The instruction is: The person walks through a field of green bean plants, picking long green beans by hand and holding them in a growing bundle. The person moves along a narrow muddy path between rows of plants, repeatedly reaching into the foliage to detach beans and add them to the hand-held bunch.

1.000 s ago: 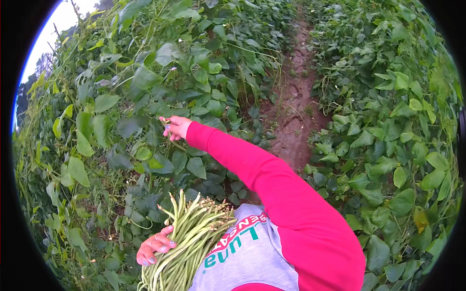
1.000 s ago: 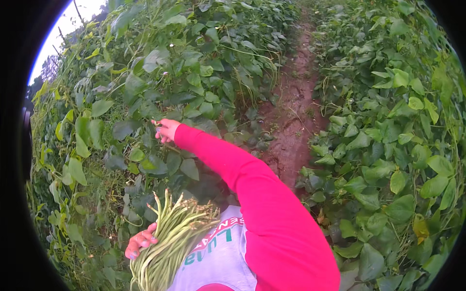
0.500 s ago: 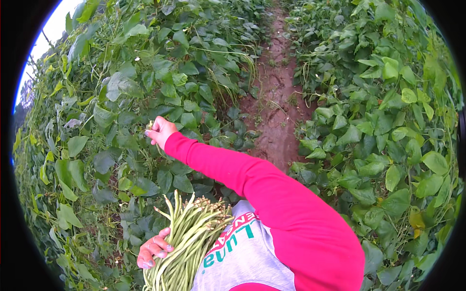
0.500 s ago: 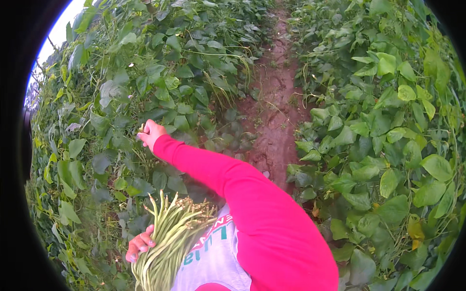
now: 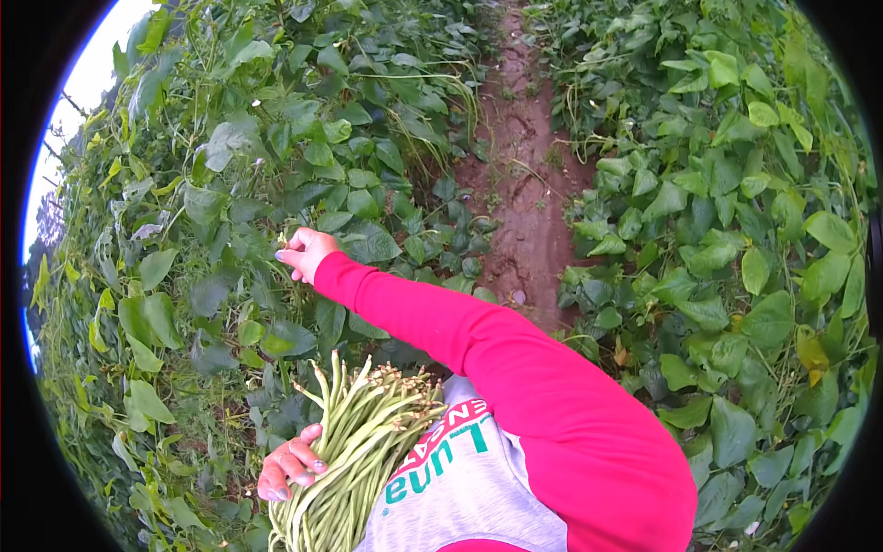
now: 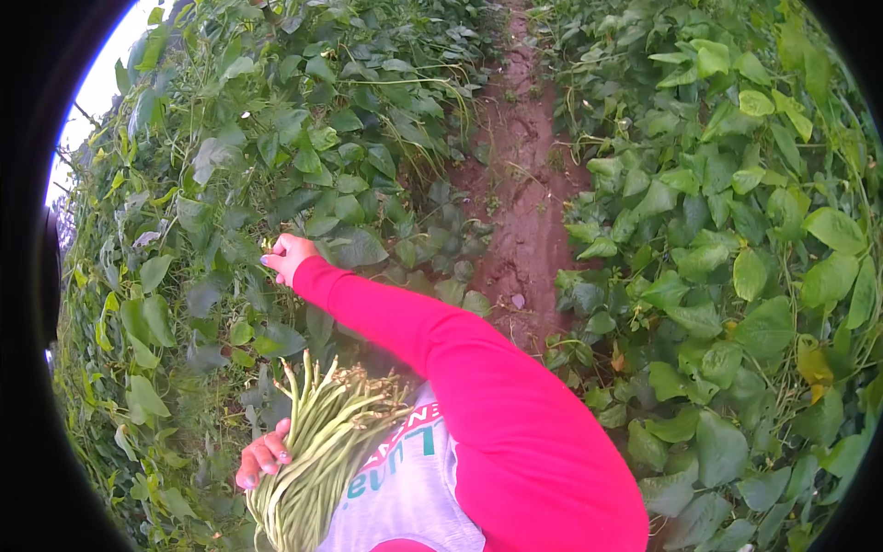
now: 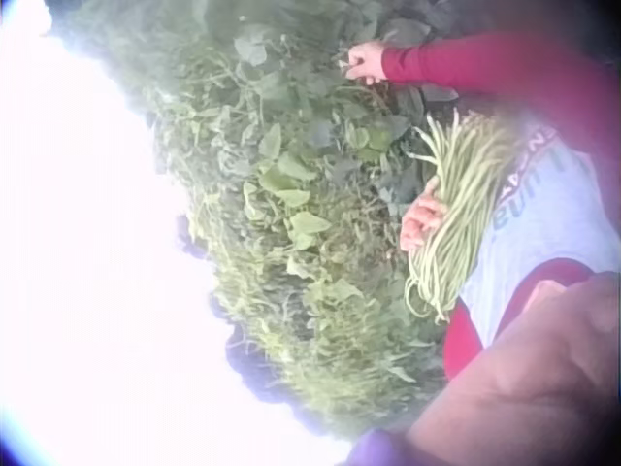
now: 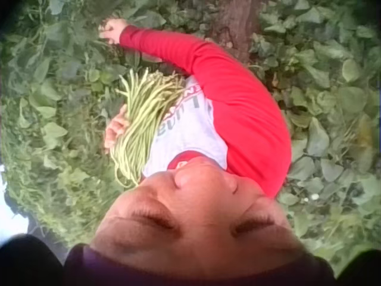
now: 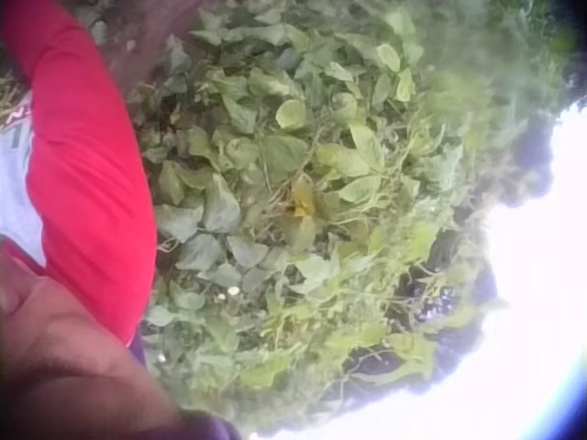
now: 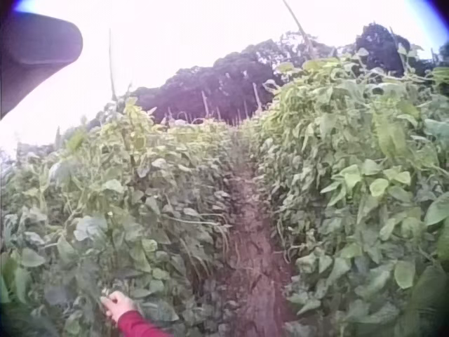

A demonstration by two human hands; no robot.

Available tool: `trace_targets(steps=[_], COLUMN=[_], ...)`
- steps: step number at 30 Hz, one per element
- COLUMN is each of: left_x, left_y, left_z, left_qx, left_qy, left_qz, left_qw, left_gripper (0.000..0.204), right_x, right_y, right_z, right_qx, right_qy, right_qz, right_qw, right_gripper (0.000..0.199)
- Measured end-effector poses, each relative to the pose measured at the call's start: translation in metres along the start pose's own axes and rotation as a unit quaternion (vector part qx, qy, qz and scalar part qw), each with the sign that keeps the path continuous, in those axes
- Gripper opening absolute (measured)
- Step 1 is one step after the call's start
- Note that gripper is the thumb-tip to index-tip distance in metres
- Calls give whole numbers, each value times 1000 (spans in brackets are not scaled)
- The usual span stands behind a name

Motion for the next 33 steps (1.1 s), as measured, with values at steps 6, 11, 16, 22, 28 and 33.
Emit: trace_targets(steps=[6, 11, 16, 22, 28, 33], left_x=[-19, -31, -42, -22, -3, 54], left_y=[-9, -12, -16, -8, 7, 15], left_z=[17, 21, 23, 16, -2, -27], left_qx=[7, -12, -8, 12, 13, 42], left_qy=[33, 40, 36, 26, -1, -38], left_qz=[27, 52, 77, 42, 58, -69], left_qw=[999, 998, 996, 999, 998, 996], left_gripper=[46, 45, 46, 48, 48, 60], right_x=[-23, -30, -36, -20, -21, 39], right_y=[-16, -25, -21, -2, 12, 141], right_z=[9, 11, 10, -10, -3, 43], right_qx=[46, 105, 83, -26, -47, -40], right_qy=[-45, -4, 41, 135, 78, 22], right_qz=[9, 6, 32, 36, -71, 86], right_qw=[998, 994, 995, 990, 993, 995], right_gripper=[32, 30, 23, 23, 20, 12])
Point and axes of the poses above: each hand's wrist, its own x-axis towards the middle knuckle, its own y-axis out of the back of the hand, z = x × y, the point moved 6 cm from there along x, towards the middle knuckle, and after that the axes turned 11 degrees about z, right-handed, at the moved point
